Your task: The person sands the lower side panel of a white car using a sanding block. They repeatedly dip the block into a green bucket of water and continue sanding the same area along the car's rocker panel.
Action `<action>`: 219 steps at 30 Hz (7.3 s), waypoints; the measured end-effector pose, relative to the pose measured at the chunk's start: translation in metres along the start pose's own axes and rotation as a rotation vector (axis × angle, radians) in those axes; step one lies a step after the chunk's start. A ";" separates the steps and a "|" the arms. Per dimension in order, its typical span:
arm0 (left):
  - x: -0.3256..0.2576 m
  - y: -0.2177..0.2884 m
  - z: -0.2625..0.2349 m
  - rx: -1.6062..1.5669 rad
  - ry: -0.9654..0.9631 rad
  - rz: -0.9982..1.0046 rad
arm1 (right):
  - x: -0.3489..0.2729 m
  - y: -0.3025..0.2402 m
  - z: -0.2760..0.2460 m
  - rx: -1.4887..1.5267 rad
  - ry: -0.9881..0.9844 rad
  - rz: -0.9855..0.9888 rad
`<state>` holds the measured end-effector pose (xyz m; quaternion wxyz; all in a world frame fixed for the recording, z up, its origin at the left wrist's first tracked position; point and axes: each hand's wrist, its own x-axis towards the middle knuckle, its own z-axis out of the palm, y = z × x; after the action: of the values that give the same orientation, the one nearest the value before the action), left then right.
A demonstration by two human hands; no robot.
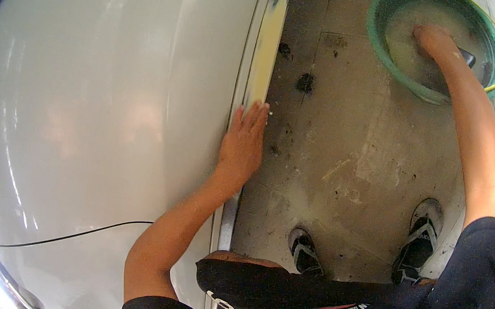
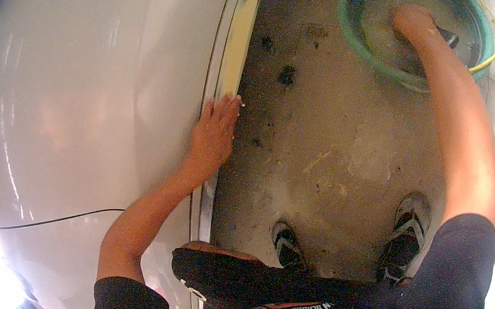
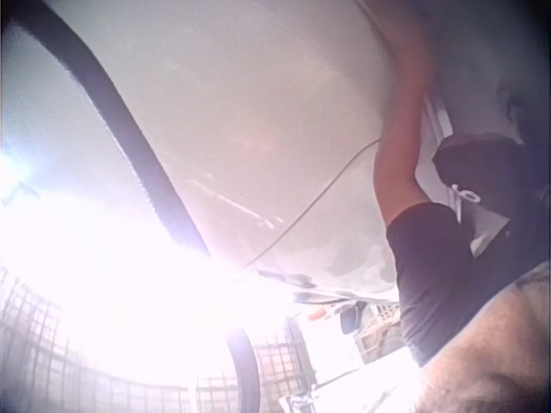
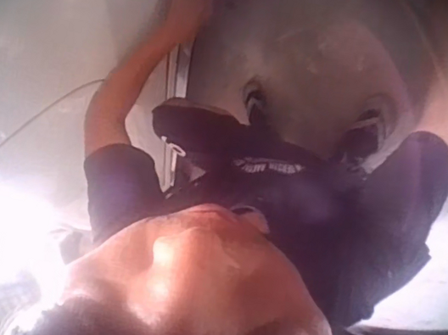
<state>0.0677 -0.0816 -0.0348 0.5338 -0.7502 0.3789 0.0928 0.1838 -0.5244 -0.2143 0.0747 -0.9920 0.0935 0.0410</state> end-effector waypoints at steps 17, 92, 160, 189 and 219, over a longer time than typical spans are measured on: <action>0.013 -0.046 -0.010 -0.019 0.162 0.146 | -0.042 -0.152 -0.155 0.867 0.529 -0.184; -0.089 0.022 -0.008 -1.306 0.411 -0.367 | -0.054 -0.357 -0.018 1.570 0.396 0.237; 0.022 0.038 0.024 -0.873 0.420 -0.342 | -0.015 -0.190 -0.129 0.609 0.427 -0.277; 0.062 0.017 -0.006 -0.770 0.277 -0.593 | -0.102 -0.079 -0.171 0.254 -0.062 -0.197; 0.021 0.041 0.023 -0.921 0.504 -0.480 | -0.083 -0.282 -0.050 0.382 0.526 -0.445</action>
<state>0.0614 -0.0772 -0.0854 0.0516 -0.9691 0.2342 -0.0569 0.1605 -0.2434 -0.1171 0.2386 -0.9329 -0.1018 -0.2498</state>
